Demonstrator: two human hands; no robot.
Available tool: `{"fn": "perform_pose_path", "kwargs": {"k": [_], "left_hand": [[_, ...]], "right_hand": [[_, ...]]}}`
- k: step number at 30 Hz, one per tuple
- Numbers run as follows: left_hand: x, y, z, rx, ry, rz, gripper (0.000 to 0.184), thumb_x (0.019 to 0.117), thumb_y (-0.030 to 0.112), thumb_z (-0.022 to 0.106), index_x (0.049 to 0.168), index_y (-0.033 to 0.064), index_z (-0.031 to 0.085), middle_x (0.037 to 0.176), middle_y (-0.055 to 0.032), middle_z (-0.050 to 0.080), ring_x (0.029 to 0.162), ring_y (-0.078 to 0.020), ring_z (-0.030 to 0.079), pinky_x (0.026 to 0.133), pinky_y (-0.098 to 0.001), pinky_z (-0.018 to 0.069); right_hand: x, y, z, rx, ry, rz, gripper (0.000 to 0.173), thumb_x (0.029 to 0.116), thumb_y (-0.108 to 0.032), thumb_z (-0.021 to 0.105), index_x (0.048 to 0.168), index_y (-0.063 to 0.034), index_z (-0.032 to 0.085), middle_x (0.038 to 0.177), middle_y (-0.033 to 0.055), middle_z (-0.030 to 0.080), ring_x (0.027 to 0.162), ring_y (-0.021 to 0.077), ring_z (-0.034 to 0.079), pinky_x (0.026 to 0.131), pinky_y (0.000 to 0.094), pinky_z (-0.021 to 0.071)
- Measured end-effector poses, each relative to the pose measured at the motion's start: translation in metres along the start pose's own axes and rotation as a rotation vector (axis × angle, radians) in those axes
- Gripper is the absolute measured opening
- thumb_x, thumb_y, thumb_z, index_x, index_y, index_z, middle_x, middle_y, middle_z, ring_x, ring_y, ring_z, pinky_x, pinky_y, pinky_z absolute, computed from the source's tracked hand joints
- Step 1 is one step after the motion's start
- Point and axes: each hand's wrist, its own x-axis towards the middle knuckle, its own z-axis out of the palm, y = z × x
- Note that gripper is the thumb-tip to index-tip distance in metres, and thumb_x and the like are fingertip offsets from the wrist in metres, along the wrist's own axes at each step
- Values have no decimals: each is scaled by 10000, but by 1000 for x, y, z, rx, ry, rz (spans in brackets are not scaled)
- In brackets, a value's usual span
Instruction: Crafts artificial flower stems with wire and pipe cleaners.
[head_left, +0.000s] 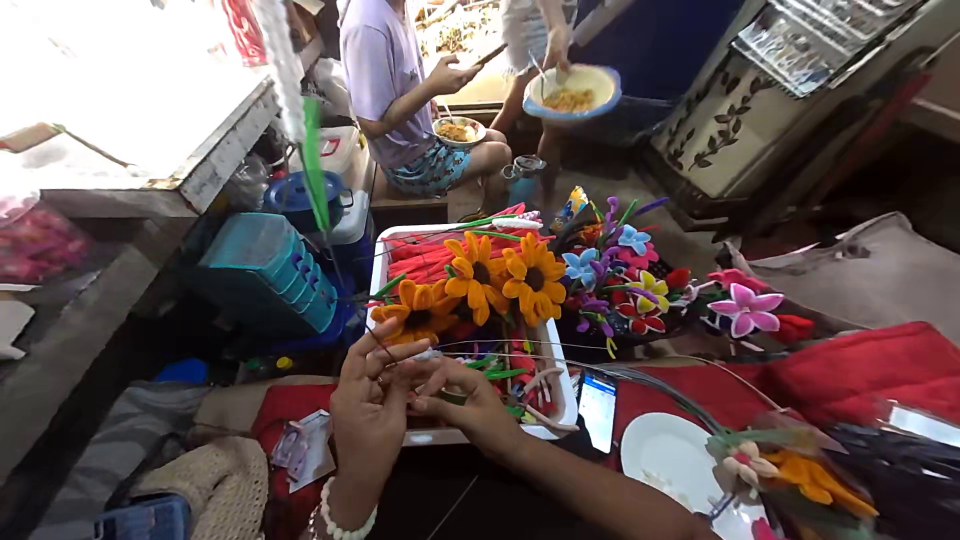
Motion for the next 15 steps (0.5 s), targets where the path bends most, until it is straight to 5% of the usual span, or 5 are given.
{"fn": "perform_pose_path", "kwargs": {"k": [4,9,13,15], "left_hand": [[6,4,-10,-192,-88,-45,429,1050,88,556,1468,26,479,1079,-80,766,879,-194,770,781,-319,660],[10,8,-15,-579,-225,-124,392,1055,152,556,1447,144,560,1057,-69,767,915,-156,756,870,-311,628],[9,7,-15,-306,-204,-142,464,1084,153,499,1530,63,410,1143,-98,750,989,-215,757,901,-351,631],[7,3,-13,-43,-110,-75,501,1040,104,579,1498,-36,434,1147,-94,740,981,-215,752,841,-335,651]], "right_hand": [[-1,-1,-1,65,-77,-71,89,978,-137,691,976,-58,732,1057,11,687,1085,67,620,986,270,508],[-2,2,-1,488,-240,159,109,1003,-203,645,985,-191,752,1078,-71,704,1032,38,634,929,273,519],[-2,-2,1,263,-121,76,71,982,-130,669,973,-107,736,1052,-45,688,1053,36,625,964,262,512],[-1,-1,0,74,-63,-17,95,968,-131,694,975,-45,733,1076,26,685,1123,93,607,1023,301,486]]}}
